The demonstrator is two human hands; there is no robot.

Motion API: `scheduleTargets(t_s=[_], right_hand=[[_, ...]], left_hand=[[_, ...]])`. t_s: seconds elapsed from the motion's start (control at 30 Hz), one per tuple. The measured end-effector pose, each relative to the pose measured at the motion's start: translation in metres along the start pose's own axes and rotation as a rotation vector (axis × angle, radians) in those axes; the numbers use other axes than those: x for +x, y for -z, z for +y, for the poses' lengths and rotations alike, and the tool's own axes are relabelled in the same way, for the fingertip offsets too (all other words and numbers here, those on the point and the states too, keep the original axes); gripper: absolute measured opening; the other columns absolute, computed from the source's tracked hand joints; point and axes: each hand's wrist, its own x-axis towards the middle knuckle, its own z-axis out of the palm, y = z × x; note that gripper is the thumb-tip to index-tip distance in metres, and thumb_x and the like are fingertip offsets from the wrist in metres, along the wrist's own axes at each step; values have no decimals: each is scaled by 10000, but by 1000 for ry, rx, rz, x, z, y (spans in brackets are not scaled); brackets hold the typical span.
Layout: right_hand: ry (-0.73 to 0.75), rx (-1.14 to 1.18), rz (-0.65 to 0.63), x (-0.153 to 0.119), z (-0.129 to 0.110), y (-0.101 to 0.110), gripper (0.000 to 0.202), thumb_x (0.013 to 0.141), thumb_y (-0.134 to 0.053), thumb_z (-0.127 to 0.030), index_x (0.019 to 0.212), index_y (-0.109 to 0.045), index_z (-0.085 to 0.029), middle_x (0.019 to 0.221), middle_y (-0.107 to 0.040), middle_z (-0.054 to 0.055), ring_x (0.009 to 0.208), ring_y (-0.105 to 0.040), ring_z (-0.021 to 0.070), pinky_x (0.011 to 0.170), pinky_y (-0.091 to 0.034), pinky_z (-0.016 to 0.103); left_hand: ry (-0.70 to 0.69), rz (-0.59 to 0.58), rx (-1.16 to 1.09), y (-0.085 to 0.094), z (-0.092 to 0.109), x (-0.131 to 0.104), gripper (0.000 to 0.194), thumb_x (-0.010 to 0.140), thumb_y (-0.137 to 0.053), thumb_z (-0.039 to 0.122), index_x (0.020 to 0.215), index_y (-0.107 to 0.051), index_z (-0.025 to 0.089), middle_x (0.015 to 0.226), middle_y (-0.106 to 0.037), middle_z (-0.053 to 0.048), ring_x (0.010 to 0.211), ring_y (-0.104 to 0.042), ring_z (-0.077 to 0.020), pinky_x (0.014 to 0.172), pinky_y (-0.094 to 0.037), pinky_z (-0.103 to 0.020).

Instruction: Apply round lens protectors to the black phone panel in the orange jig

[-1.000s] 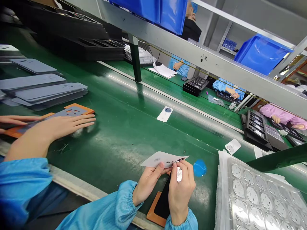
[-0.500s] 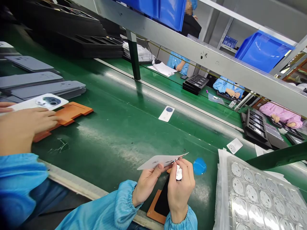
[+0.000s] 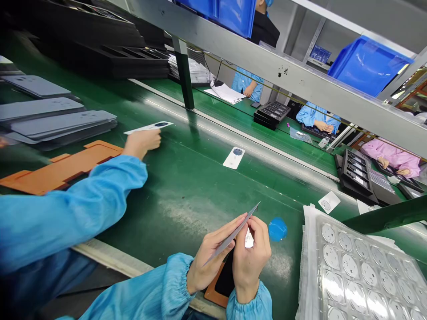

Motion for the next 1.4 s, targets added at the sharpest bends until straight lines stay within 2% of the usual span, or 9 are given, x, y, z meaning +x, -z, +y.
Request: scheduleTargets(t_s=[0.17, 0.43, 0.7, 1.03, 1.2, 1.3, 1.4], right_hand=[[24, -45, 25, 2, -4, 2, 119, 918, -595, -230, 963, -680, -159, 968, -664, 87, 870, -634, 175, 717, -553, 278], [111, -56, 22, 3, -3, 5, 119, 915, -596, -171, 1000, -680, -165, 990, -671, 71, 908, -636, 165, 788, -542, 289], [159, -108, 70, 5, -7, 2, 116, 915, -593, -145, 985, -685, -157, 955, -679, 58, 883, -637, 147, 763, -537, 263], [19, -64, 42, 5, 0, 1, 119, 927, -572, -212, 937, -672, -148, 931, -661, 77, 839, -627, 156, 707, -540, 261], [57, -131, 54, 5, -1, 2, 127, 933, -553, -218, 910, -661, -154, 913, -656, 69, 836, -615, 155, 727, -516, 266], [103, -228, 25, 4, -2, -1, 158, 955, -500, -216, 898, -635, -157, 895, -642, 56, 834, -598, 143, 741, -484, 254], [53, -308, -59, 11, 8, 1, 188, 951, -453, -246, 860, -594, -160, 860, -620, 49, 809, -581, 147, 730, -460, 256]], left_hand=[[-40, -13, 46, -3, 0, 0, 471, 971, -495, 309, 1440, -461, 282, 1495, -456, -21, 1383, -430, -222, 1183, -351, -337], [-48, -35, 42, -2, 0, 0, 458, 988, -458, 315, 1443, -459, 266, 1498, -453, -26, 1382, -431, -207, 1181, -353, -323], [-90, -37, 70, -3, -4, -1, 463, 1000, -429, 335, 1452, -447, 238, 1500, -450, -51, 1382, -431, -214, 1175, -372, -348], [-128, -48, 150, -6, -9, -2, 493, 1000, -418, 267, 1489, -378, 229, 1533, -399, -65, 1409, -388, -203, 1192, -342, -336], [-112, -48, 134, -7, -4, -3, 486, 1007, -410, 309, 1486, -383, 228, 1526, -408, -69, 1399, -406, -213, 1191, -346, -361], [-40, -21, 106, -9, -2, -4, 472, 1008, -407, 340, 1463, -428, 217, 1477, -477, -83, 1369, -449, -236, 1181, -361, -393], [185, 54, 25, -8, -7, 2, 468, 986, -440, 427, 1337, -586, 156, 1305, -632, -128, 1281, -542, -294, 1136, -415, -456]])
